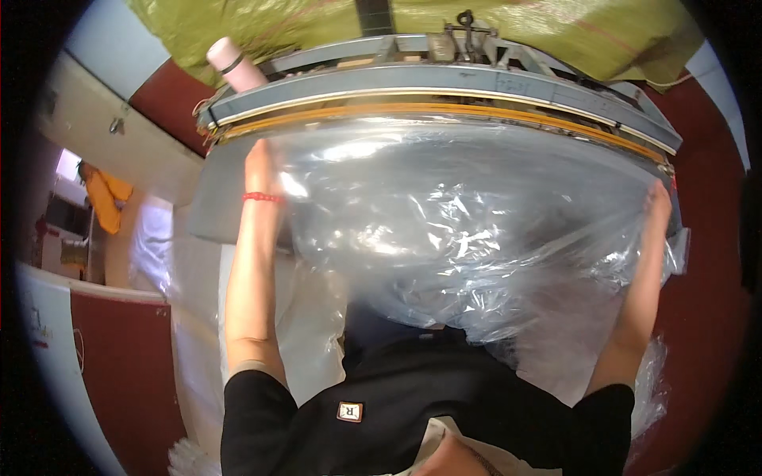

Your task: The person repeatedly pulls plastic film across a heat sealing machine and presses it against the sealer bar by hand to seal bags.

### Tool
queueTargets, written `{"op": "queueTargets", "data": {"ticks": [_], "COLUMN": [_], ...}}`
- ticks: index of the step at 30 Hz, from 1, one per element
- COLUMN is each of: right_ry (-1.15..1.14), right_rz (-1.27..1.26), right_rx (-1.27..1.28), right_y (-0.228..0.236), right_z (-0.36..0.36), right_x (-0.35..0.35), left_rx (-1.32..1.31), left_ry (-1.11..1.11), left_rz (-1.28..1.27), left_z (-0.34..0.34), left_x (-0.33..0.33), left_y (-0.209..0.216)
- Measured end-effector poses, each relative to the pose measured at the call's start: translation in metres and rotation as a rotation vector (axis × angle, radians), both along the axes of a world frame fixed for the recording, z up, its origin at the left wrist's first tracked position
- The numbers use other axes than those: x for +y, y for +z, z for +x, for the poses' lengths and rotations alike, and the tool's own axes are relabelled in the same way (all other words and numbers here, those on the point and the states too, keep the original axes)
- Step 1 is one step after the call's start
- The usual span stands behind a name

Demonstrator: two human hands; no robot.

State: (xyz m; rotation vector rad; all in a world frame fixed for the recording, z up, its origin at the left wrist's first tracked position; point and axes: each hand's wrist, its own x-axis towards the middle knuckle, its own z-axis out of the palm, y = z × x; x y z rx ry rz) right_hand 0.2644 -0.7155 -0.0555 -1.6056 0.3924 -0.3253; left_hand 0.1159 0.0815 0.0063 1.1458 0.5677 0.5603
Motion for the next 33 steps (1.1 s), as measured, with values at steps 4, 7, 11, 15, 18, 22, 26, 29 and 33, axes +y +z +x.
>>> {"op": "queueTargets", "data": {"ticks": [4, 7, 11, 15, 18, 22, 26, 29, 33], "right_ry": [-0.223, -0.167, -0.152, -0.285, -0.360, -0.368, -0.423, -0.365, -0.226], "right_rz": [-0.814, -0.564, -0.499, -0.597, -0.571, -0.304, -0.242, -0.279, -0.751], "right_rx": [-0.249, -0.344, -0.309, -0.395, -0.373, -0.308, -0.405, -0.402, -0.600], "right_y": [-0.015, -0.014, -0.003, -0.003, 0.003, 0.028, 0.035, 0.037, 0.091], "right_z": [0.035, 0.057, 0.066, 0.068, 0.069, 0.066, 0.060, 0.046, -0.029], "right_x": [0.088, 0.097, 0.125, 0.120, 0.120, 0.127, 0.120, 0.112, 0.131], "left_rx": [0.211, 0.190, 0.051, -0.072, 0.037, 0.200, 0.189, 0.184, 0.026], "left_ry": [0.281, 0.378, 0.333, 0.249, 0.382, 0.633, 0.557, 0.569, 0.074], "left_rz": [0.871, 0.976, 0.788, 0.673, 0.724, 0.683, 0.576, 0.598, 0.529], "left_z": [0.032, 0.051, 0.068, 0.076, 0.077, 0.078, 0.079, 0.073, 0.041], "left_x": [0.040, 0.050, 0.059, 0.058, 0.070, 0.085, 0.053, 0.047, 0.063], "left_y": [-0.043, -0.054, -0.054, -0.058, -0.060, -0.048, -0.027, -0.024, -0.013]}}
